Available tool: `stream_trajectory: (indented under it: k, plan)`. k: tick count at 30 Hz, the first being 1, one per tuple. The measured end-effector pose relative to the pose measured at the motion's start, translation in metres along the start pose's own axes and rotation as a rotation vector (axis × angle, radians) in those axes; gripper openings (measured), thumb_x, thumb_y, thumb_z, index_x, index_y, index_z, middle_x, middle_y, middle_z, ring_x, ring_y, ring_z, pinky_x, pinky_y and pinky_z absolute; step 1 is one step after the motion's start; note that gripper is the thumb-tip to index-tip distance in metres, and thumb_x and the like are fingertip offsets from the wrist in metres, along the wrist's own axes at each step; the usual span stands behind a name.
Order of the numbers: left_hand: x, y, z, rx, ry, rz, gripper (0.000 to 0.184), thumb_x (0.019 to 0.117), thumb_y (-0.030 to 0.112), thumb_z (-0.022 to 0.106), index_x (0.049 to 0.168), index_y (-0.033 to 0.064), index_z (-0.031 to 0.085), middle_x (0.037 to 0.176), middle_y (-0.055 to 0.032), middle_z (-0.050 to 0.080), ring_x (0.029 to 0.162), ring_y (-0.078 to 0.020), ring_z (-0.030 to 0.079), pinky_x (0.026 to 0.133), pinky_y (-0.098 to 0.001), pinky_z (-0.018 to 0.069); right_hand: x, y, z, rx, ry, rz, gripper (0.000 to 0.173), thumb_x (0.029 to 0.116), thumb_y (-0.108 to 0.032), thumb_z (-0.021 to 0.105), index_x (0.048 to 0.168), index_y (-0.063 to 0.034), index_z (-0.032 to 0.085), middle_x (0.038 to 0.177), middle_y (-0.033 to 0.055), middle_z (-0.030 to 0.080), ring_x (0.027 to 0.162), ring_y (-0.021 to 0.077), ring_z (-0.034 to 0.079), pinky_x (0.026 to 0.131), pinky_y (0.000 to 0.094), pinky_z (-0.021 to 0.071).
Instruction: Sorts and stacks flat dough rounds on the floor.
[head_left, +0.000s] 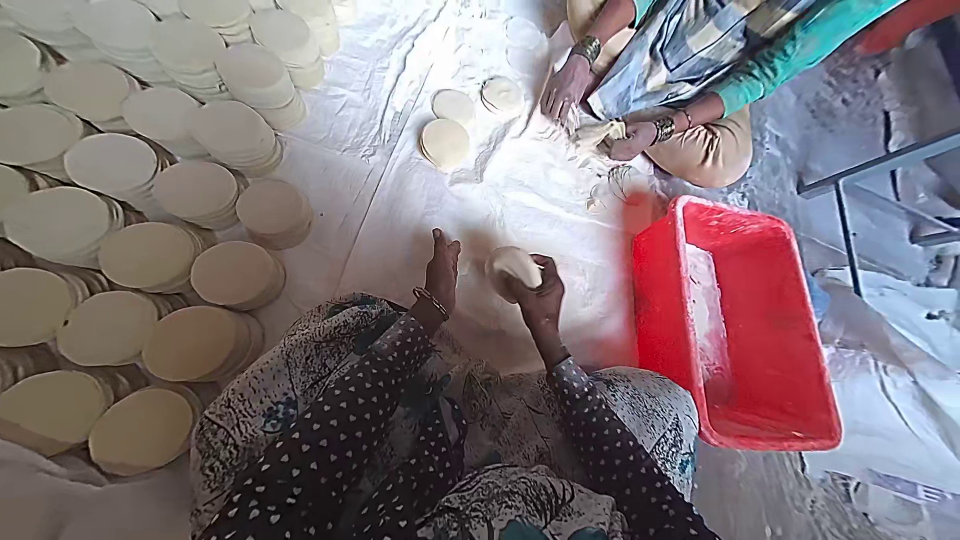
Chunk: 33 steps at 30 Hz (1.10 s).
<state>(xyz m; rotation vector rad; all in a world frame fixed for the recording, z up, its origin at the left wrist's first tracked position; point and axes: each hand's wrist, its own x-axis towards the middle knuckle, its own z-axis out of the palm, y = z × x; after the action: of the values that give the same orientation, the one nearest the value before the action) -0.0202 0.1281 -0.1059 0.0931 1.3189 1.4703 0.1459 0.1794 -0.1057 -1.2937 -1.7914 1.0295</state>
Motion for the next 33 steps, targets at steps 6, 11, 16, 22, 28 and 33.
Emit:
stream_trajectory:
  k: [6,11,16,22,28,33]
  plan:
    - [-0.019,0.0,-0.003,0.108,-0.028,-0.044,0.086,0.1035,0.069,0.015,0.154,0.0048,0.042,0.162,-0.0121,0.039,0.15,-0.0266,0.033,0.121,-0.0472,0.0264,-0.017,0.001,0.027,-0.12,-0.048,-0.032,0.036,0.084,-0.014,0.085,0.116,-0.0077,0.07,0.1,0.0136,0.074,0.086,0.0267,0.072,0.076,0.0504,0.0576]
    - [-0.022,-0.008,0.003,0.159,-0.086,-0.015,0.087,0.104,0.069,0.015,0.152,0.0012,0.042,0.159,-0.0144,0.042,0.148,-0.0265,0.038,0.121,-0.0433,0.0301,-0.015,0.001,0.027,-0.248,-0.12,0.095,0.04,0.0832,-0.021,0.087,0.116,-0.0035,0.073,0.102,0.02,0.074,0.094,0.0376,0.071,0.084,0.0614,0.0538]
    - [-0.022,-0.004,0.004,0.174,-0.086,-0.006,0.085,0.1046,0.067,0.015,0.152,0.0017,0.043,0.159,-0.0142,0.043,0.148,-0.0266,0.038,0.121,-0.0449,0.0286,-0.022,-0.001,0.028,-0.183,0.019,-0.008,0.044,0.0825,-0.02,0.086,0.119,-0.0033,0.069,0.099,0.0155,0.074,0.087,0.0281,0.072,0.078,0.0508,0.0578]
    - [-0.03,-0.005,0.001,0.213,-0.107,0.024,0.084,0.1057,0.065,0.015,0.153,0.0009,0.042,0.159,-0.0154,0.042,0.147,-0.0279,0.038,0.12,-0.0436,0.0296,-0.017,-0.003,0.031,-0.184,-0.008,-0.033,0.043,0.0798,-0.018,0.087,0.115,-0.0016,0.069,0.094,0.0182,0.073,0.084,0.0319,0.071,0.076,0.054,0.0573]
    - [-0.044,0.003,0.008,0.232,-0.107,-0.007,0.081,0.1064,0.064,0.016,0.154,0.0035,0.04,0.16,-0.0135,0.041,0.147,-0.0275,0.038,0.12,-0.0435,0.0295,-0.014,0.003,0.032,-0.288,-0.095,0.023,0.042,0.0808,-0.022,0.087,0.113,0.0004,0.071,0.097,0.0224,0.073,0.09,0.039,0.071,0.08,0.0611,0.0552]
    - [-0.045,0.002,0.006,0.257,-0.118,0.001,0.083,0.1053,0.066,0.012,0.154,0.0053,0.041,0.158,-0.0155,0.042,0.146,-0.0285,0.039,0.119,-0.044,0.031,-0.02,-0.002,0.027,-0.315,-0.053,0.02,0.045,0.0789,-0.024,0.087,0.116,-0.0043,0.071,0.098,0.0185,0.074,0.09,0.0373,0.072,0.079,0.0611,0.0556]
